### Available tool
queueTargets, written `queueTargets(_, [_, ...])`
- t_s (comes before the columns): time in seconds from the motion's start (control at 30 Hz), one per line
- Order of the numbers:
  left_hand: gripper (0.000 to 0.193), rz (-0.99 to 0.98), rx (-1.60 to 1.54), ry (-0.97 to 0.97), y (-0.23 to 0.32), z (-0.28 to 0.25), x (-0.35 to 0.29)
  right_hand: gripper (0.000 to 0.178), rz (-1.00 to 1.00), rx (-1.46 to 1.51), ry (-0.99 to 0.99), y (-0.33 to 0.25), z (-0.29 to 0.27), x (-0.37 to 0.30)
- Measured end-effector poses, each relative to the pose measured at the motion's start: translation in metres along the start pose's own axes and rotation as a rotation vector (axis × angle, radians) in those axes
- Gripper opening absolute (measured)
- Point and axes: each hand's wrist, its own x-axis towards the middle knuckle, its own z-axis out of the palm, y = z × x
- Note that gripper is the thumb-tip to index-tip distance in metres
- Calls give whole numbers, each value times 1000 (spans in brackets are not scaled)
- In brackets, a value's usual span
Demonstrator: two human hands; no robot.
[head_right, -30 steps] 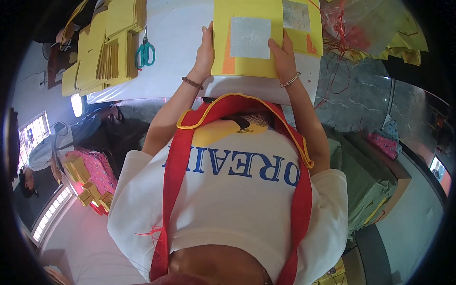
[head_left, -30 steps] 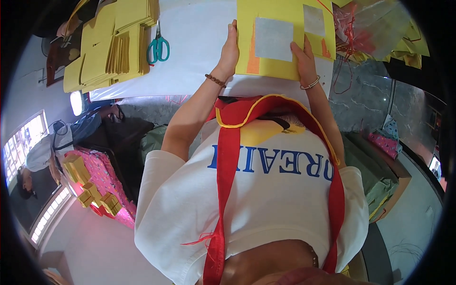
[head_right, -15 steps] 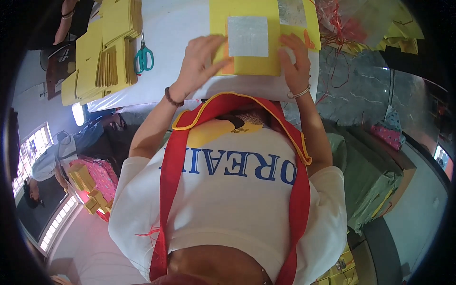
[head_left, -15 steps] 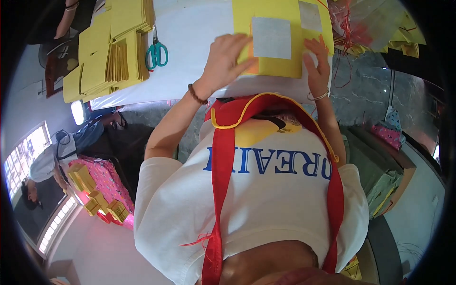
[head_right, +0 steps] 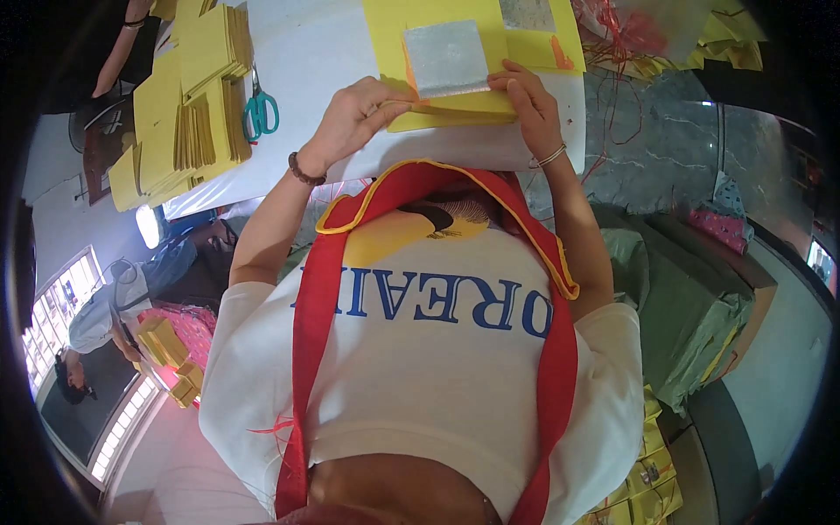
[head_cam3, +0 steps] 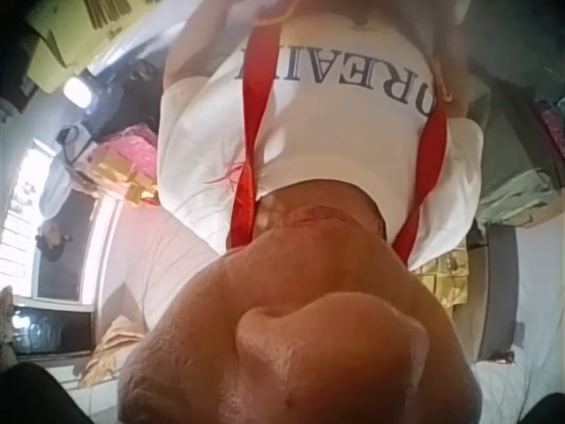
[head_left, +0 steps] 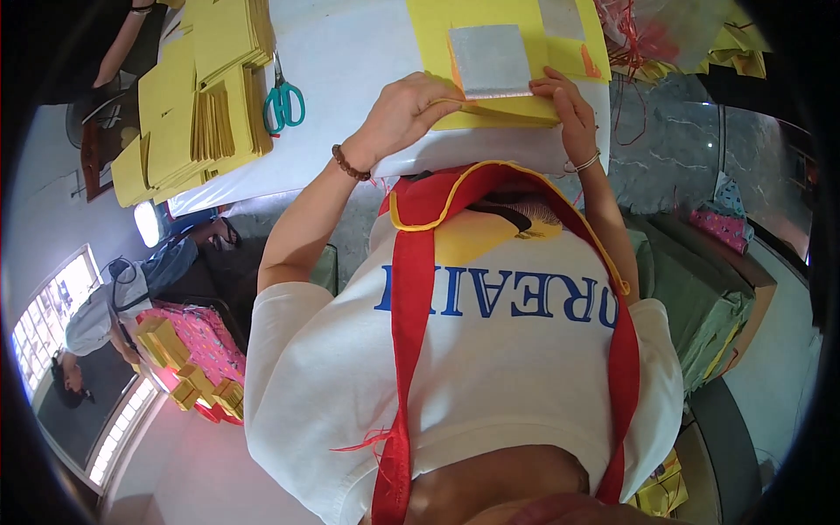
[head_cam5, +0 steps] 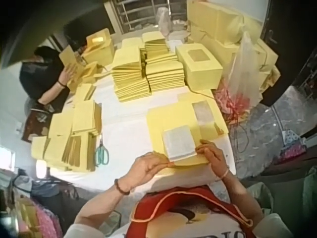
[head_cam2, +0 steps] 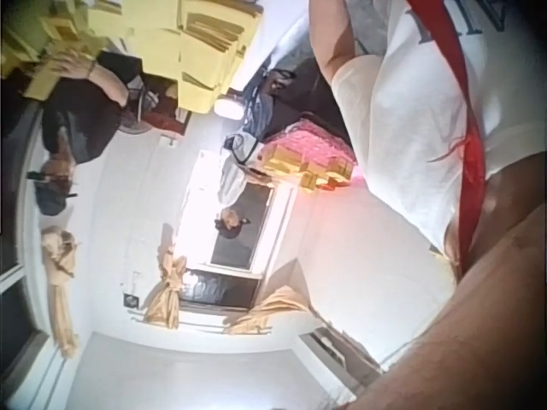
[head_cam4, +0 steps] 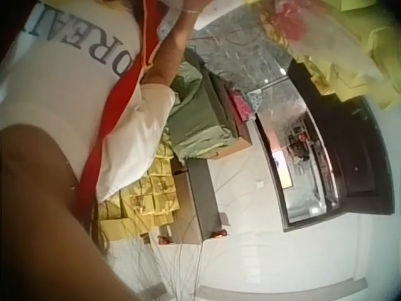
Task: Folding the top edge of yellow paper sheets over a silver foil square and stacking them.
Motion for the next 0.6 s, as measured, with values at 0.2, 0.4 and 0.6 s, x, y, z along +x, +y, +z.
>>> queueTargets(0.2, [18, -47, -30, -26, -7, -2, -2, 37, -52, -29, 32, -5, 7, 0])
queueTargets(0.4, [20, 81, 20, 95, -12, 7, -12, 43, -124, -98, 73, -5, 13, -5])
queueTargets(0.6, [24, 121, 207, 125, -14, 18, -27, 51, -16, 222, 248, -4, 26, -7])
